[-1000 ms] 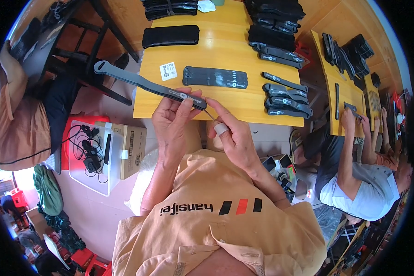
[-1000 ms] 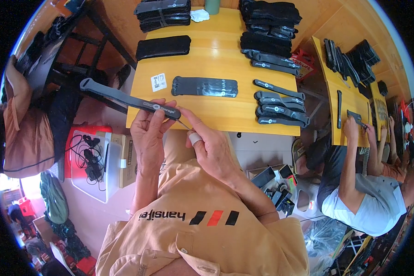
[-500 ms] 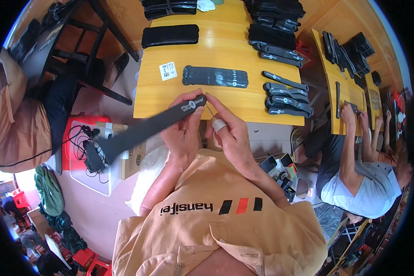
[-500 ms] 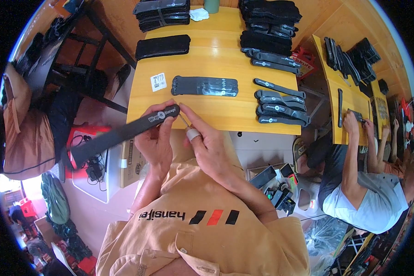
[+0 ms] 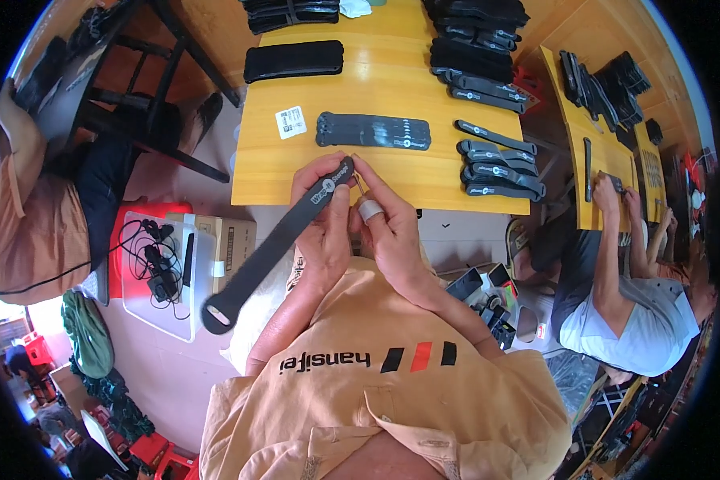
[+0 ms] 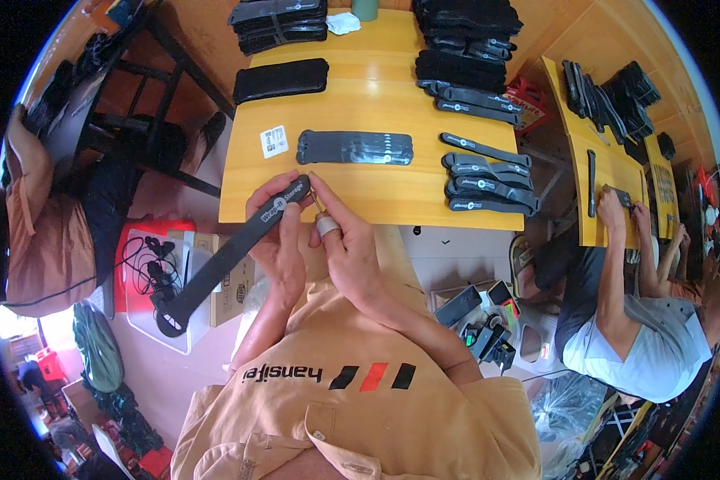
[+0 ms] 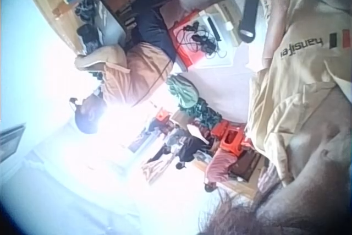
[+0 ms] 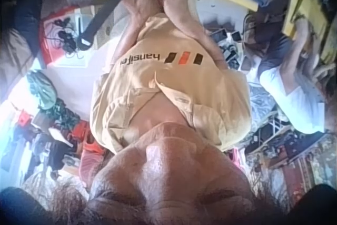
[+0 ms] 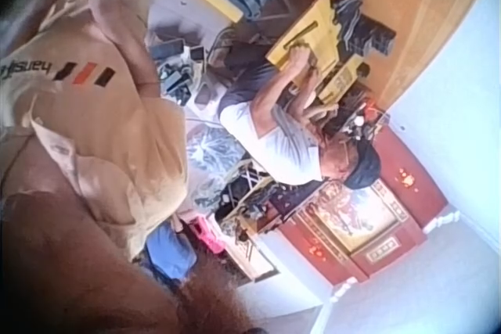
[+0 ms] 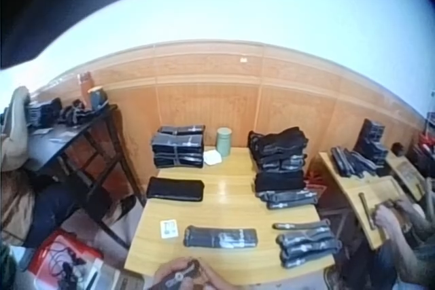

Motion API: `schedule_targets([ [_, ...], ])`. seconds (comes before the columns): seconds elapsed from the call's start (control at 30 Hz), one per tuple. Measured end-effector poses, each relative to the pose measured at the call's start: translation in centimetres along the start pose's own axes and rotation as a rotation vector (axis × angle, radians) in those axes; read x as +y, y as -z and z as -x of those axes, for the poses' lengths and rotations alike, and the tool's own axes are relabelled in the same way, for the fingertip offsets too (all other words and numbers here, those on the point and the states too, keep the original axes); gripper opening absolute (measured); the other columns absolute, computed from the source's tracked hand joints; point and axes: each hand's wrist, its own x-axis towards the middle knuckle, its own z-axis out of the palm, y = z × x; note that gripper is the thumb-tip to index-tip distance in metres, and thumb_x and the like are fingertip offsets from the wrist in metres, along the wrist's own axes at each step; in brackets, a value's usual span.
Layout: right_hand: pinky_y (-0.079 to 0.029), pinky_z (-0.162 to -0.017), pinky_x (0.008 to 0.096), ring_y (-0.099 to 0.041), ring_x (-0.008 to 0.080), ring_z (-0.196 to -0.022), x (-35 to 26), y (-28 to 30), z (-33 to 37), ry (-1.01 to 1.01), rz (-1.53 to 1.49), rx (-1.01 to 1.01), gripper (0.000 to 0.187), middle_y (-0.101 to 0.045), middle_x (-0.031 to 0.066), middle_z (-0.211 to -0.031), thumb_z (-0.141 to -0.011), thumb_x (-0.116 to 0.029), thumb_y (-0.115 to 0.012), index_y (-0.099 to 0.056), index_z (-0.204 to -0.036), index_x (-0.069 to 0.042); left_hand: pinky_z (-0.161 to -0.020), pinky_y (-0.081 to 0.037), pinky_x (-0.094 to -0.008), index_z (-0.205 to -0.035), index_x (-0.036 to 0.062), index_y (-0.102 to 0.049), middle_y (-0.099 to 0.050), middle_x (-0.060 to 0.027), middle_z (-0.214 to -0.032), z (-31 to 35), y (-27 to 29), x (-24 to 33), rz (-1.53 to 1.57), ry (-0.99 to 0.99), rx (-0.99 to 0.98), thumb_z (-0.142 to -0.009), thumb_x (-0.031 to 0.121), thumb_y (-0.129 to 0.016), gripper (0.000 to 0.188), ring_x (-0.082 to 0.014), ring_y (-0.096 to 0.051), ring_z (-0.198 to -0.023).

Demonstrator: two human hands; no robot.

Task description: The recorder is assembling black hardware handles by attaching components, inserting fasteners, and applying labels.

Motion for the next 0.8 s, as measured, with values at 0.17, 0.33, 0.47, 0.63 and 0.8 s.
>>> schedule_targets([
  [0.17, -0.043, -0.058, 0.0229, -0.047, 0.0086, -0.062, 0.2, 0.0, 0.0, 0.101, 0.231, 0.027, 0.052, -0.058, 0.0059, -0.085, -0.081, 0.012, -0.037, -0.043, -0.130, -0.007, -0.073, -0.046, -0.0212, -0.103, -0.0018, -0.053, -0.059, -0.0093, -0.101, -0.8, -0.2, 1.0, -0.027, 0.158, 0.106, -0.084, 0.000, -0.054, 0.019, -0.0122, -0.057, -0.082],
  [0.33, -0.046, -0.059, 0.0293, -0.056, 0.0218, -0.063, 1.4, 0.1, 0.0, 0.365, 0.625, 0.102, 0.063, -0.059, 0.0130, -0.088, -0.071, 0.014, -0.043, -0.043, -0.130, -0.009, -0.080, -0.049, -0.0266, -0.097, -0.0068, -0.056, -0.063, -0.0136, -0.095, -0.8, 0.0, 1.0, -0.206, 0.123, 0.116, -0.084, 0.000, -0.055, 0.014, -0.0172, -0.061, -0.084],
  [0.47, -0.046, -0.057, 0.0323, -0.055, 0.0288, -0.063, 2.2, 0.0, -0.4, 0.466, 0.931, 0.200, 0.067, -0.057, 0.0147, -0.082, -0.067, 0.012, -0.046, -0.044, -0.130, -0.010, -0.080, -0.048, -0.0266, -0.096, -0.0072, -0.056, -0.063, -0.0136, -0.095, -0.3, 0.1, -0.1, -0.398, -0.080, 0.076, -0.085, 0.000, -0.055, 0.013, -0.0175, -0.062, -0.083],
  [0.63, -0.041, -0.051, 0.0265, -0.045, 0.0130, -0.055, 3.2, -0.3, -0.5, 0.335, 0.236, 0.142, 0.059, -0.049, 0.0053, -0.070, -0.075, 0.010, -0.044, -0.045, -0.130, -0.010, -0.079, -0.050, -0.0270, -0.098, -0.0070, -0.055, -0.061, -0.0149, -0.095, -0.6, -0.9, 1.0, 0.041, 0.265, 0.184, -0.085, 0.002, -0.055, 0.016, -0.0182, -0.061, -0.086],
  [0.8, -0.042, -0.057, 0.0239, -0.046, 0.0096, -0.060, 2.1, -0.2, -0.2, -0.035, -0.103, 0.082, 0.056, -0.049, 0.0039, -0.070, -0.077, 0.011, -0.040, -0.045, -0.129, -0.007, -0.075, -0.050, -0.0232, -0.098, -0.0054, -0.056, -0.062, -0.0128, -0.093, -1.1, 0.0, 0.6, 0.090, 0.352, 0.171, -0.085, 0.001, -0.054, 0.015, -0.0169, -0.062, -0.084],
])
